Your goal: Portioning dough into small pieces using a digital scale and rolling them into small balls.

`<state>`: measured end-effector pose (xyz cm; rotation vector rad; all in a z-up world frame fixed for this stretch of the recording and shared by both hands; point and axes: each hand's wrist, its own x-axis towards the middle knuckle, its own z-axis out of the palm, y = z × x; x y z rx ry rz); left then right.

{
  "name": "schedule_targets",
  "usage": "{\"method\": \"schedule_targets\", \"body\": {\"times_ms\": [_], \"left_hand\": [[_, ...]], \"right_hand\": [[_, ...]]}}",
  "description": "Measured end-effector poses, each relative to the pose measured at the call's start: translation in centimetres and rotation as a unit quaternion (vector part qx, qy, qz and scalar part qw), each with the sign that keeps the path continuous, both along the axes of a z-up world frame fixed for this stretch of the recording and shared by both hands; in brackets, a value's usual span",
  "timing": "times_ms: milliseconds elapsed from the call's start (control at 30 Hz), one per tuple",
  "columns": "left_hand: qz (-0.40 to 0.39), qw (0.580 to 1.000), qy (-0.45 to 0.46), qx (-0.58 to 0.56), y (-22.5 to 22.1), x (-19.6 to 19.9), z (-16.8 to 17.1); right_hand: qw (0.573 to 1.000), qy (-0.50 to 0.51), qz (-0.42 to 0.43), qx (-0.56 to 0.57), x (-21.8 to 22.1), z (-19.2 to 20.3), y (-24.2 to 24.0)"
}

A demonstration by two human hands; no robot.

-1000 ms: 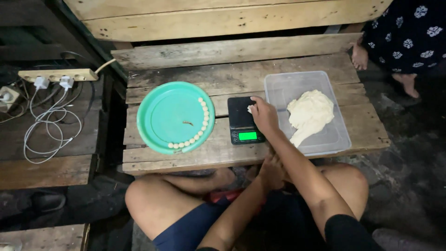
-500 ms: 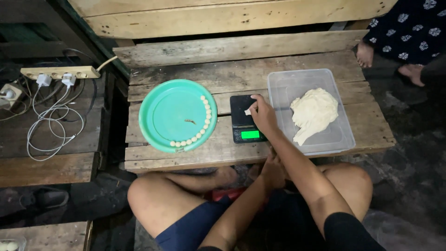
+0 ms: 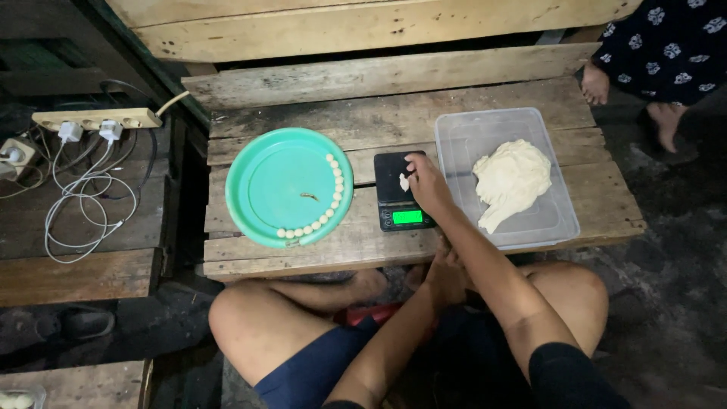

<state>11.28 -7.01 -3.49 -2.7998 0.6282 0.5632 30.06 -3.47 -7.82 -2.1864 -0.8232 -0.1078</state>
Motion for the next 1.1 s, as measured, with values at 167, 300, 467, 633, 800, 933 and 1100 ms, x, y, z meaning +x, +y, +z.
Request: {"method": "schedule_targets", "body": {"times_ms": [167, 300, 467, 633, 800, 933, 1100], "left_hand": [[0.001, 0.999, 0.032, -0.023, 0.1, 0.1, 1.2], [0.021, 0.997, 0.041, -0.055, 0.5, -0.1, 2.2], [0.040, 0.911, -0.310, -0.269, -1.9, -0.2, -12.6], [0.025, 0.929, -0.229, -0.289, -0.6, 0.1, -11.0], [0.022, 0.922, -0.213, -0.322, 2.2, -3.4, -7.4], [0.082, 0.902, 0.063, -0.419, 8.0, -7.7, -3.8], [0.228, 0.897, 0.201, -0.322, 13.9, -11.5, -7.1]], "right_hand": [[0.998, 0.054, -0.012, 0.008, -0.4, 0.5, -0.4], [0.998, 0.047, -0.034, -0.005, -0.5, 0.6, -0.2], [0.998, 0.040, -0.042, 0.023, -1.2, 2.5, -1.2], [0.998, -0.010, -0.054, -0.003, -1.9, 5.1, -7.0], [0.976, 0.064, -0.083, -0.193, -4.8, 8.1, -13.9], [0.932, 0.123, -0.062, -0.336, -6.9, 8.7, -17.0], [0.924, 0.075, -0.080, -0.366, -7.7, 7.0, -17.2]]}}
